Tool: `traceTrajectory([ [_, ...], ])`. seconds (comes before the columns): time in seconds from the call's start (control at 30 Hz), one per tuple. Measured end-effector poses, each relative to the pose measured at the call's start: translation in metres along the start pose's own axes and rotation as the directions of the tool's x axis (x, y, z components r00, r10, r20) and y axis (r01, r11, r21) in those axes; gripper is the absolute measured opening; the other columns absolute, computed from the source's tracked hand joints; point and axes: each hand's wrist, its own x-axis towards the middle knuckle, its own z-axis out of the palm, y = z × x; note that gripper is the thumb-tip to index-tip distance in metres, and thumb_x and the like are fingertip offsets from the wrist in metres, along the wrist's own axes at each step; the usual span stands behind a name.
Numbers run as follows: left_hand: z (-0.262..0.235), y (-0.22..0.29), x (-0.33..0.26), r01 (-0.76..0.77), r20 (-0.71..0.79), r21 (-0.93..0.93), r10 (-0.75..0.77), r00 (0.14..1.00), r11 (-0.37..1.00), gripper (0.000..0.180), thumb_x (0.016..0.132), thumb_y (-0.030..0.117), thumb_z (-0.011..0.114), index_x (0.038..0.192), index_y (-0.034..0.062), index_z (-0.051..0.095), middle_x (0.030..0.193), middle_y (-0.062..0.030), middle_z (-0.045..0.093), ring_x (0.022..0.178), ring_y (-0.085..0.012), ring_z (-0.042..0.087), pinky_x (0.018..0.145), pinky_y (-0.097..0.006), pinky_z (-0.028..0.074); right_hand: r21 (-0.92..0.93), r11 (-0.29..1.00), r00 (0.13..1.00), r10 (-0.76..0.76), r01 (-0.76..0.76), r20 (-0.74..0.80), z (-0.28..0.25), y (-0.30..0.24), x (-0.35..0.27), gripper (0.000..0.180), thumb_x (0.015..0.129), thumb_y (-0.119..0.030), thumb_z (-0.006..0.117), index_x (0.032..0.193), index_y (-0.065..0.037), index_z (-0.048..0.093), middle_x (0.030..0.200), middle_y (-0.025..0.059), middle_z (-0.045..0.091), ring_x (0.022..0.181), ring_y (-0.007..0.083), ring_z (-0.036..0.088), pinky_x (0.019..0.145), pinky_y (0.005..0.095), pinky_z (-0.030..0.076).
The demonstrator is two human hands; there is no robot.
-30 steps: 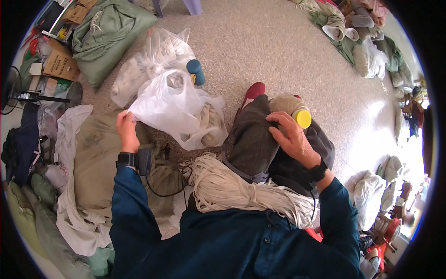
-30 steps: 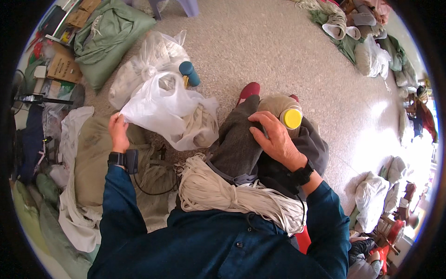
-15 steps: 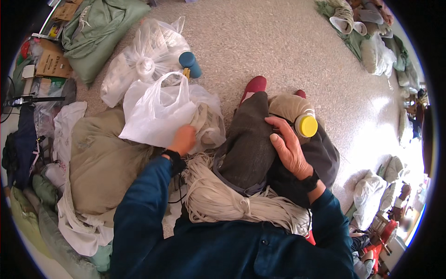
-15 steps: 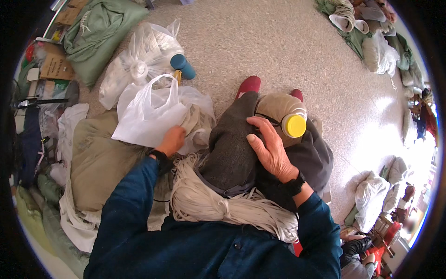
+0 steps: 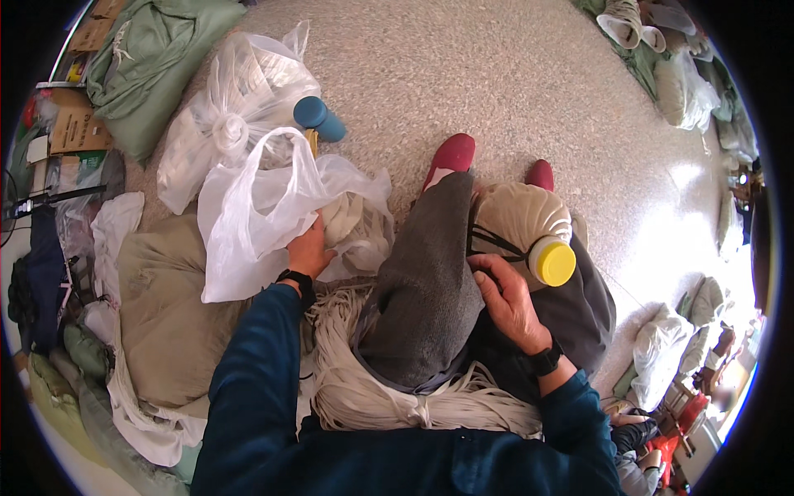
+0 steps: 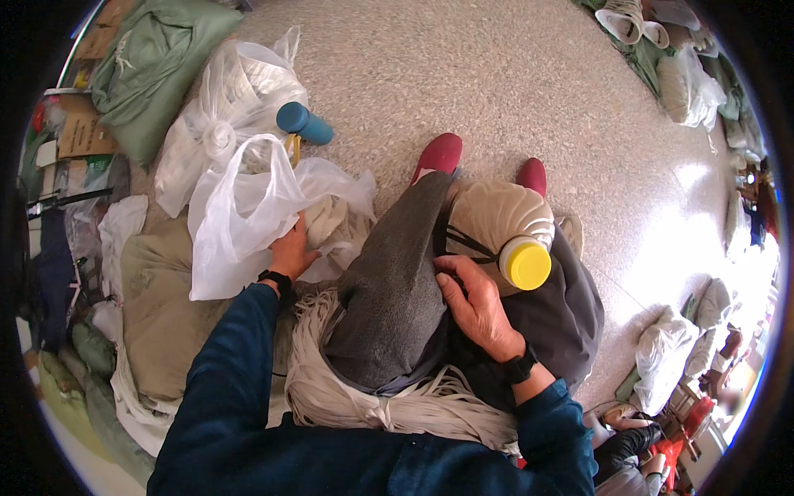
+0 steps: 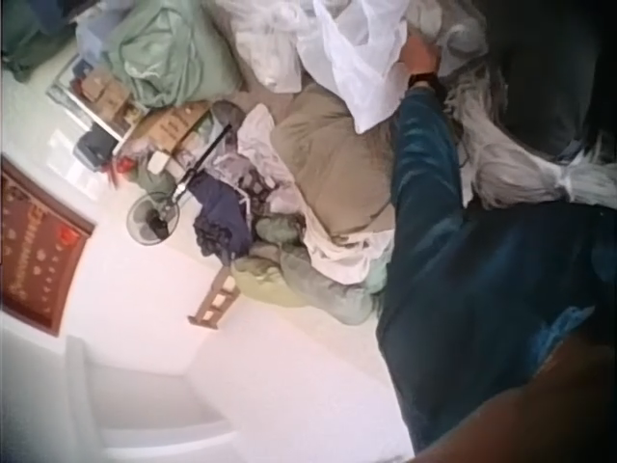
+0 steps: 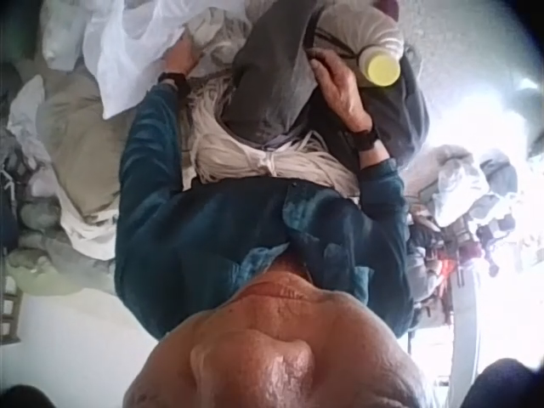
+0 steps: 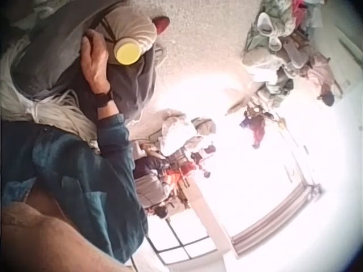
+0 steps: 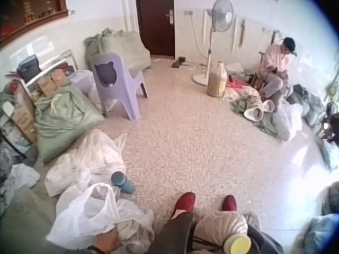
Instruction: Insert and thread laces through the eyelets of a shoe.
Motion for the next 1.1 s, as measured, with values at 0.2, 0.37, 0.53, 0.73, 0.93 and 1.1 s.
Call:
traceTrajectory([
  [0.2, -0.005, -0.007, 0.05, 0.092, 0.069, -0.342, -0.073, 0.995, 0.935, 0.095, 0.079, 0.03, 0.08, 0.154, 0.0063, 0.026, 0.138, -0.0273, 0.054, 0.121, -0.0463, 0.056, 0.097, -0.052, 0.048, -0.034, 0.999, 1.0, -0.012, 0.012, 0.012, 0.0, 0.001, 0.001, 0.024, 0.1, -0.012, 0.058, 0.118, 0.004, 0.06, 0.106, 0.0191, 0.063, 0.098, 0.0329, 0.064, 0.086, 0.036, 0.05],
  [0.37, -0.019, 0.02, 0.069, 0.086, -0.063, -0.28, -0.107, 0.992, 0.956, 0.086, 0.084, 0.031, 0.074, 0.152, 0.0078, 0.027, 0.135, -0.0286, 0.056, 0.116, -0.0472, 0.059, 0.093, -0.052, 0.05, -0.041, 0.999, 0.999, -0.032, 0.033, 0.006, 0.0, 0.004, 0.002, 0.023, 0.099, -0.011, 0.058, 0.117, 0.004, 0.06, 0.106, 0.0204, 0.063, 0.098, 0.0357, 0.064, 0.086, 0.0378, 0.05],
  [0.53, 0.003, -0.002, 0.035, 0.025, -0.022, -0.3, -0.033, 0.999, 0.953, 0.078, 0.081, 0.028, 0.077, 0.143, 0.0002, 0.039, 0.133, -0.0257, 0.056, 0.124, -0.0448, 0.052, 0.103, -0.049, 0.044, -0.078, 0.996, 0.999, -0.051, 0.052, 0.009, 0.0, 0.002, 0.003, 0.023, 0.098, -0.01, 0.058, 0.116, 0.004, 0.06, 0.106, 0.021, 0.063, 0.098, 0.0376, 0.063, 0.086, 0.0383, 0.05],
  [0.73, -0.003, 0.03, 0.004, -0.445, -0.202, -0.055, 0.427, 0.882, 0.894, 0.064, 0.084, 0.011, 0.065, 0.144, 0.0022, 0.043, 0.15, -0.0197, 0.045, 0.142, -0.0363, 0.04, 0.107, -0.048, 0.044, -0.078, 0.997, 0.999, -0.028, 0.029, 0.02, 0.0, 0.0, 0.003, 0.023, 0.098, -0.01, 0.059, 0.116, 0.005, 0.059, 0.106, 0.0211, 0.063, 0.098, 0.0381, 0.063, 0.086, 0.039, 0.05],
  [0.93, -0.002, 0.08, 0.028, -0.647, -0.09, 0.21, 0.673, 0.734, 0.733, 0.038, 0.087, 0.01, 0.057, 0.124, 0.0012, 0.06, 0.14, -0.0161, 0.053, 0.134, -0.0312, 0.048, 0.113, -0.051, 0.035, -0.088, 0.994, 0.998, -0.063, 0.064, 0.018, 0.0, 0.003, 0.004, 0.022, 0.098, -0.009, 0.058, 0.115, 0.004, 0.059, 0.105, 0.0217, 0.062, 0.098, 0.0398, 0.062, 0.085, 0.0399, 0.05],
  [1.1, 0.067, 0.102, 0.068, -0.554, 0.607, 0.112, 0.384, 0.695, 0.825, 0.04, 0.089, 0.015, 0.057, 0.125, 0.0004, 0.061, 0.13, -0.0134, 0.058, 0.125, -0.0289, 0.052, 0.112, -0.05, 0.034, -0.079, 0.995, 0.998, -0.054, 0.056, 0.019, -0.001, 0.002, 0.005, 0.022, 0.097, -0.007, 0.059, 0.115, 0.004, 0.059, 0.104, 0.0218, 0.062, 0.096, 0.04, 0.062, 0.084, 0.0399, 0.05],
])
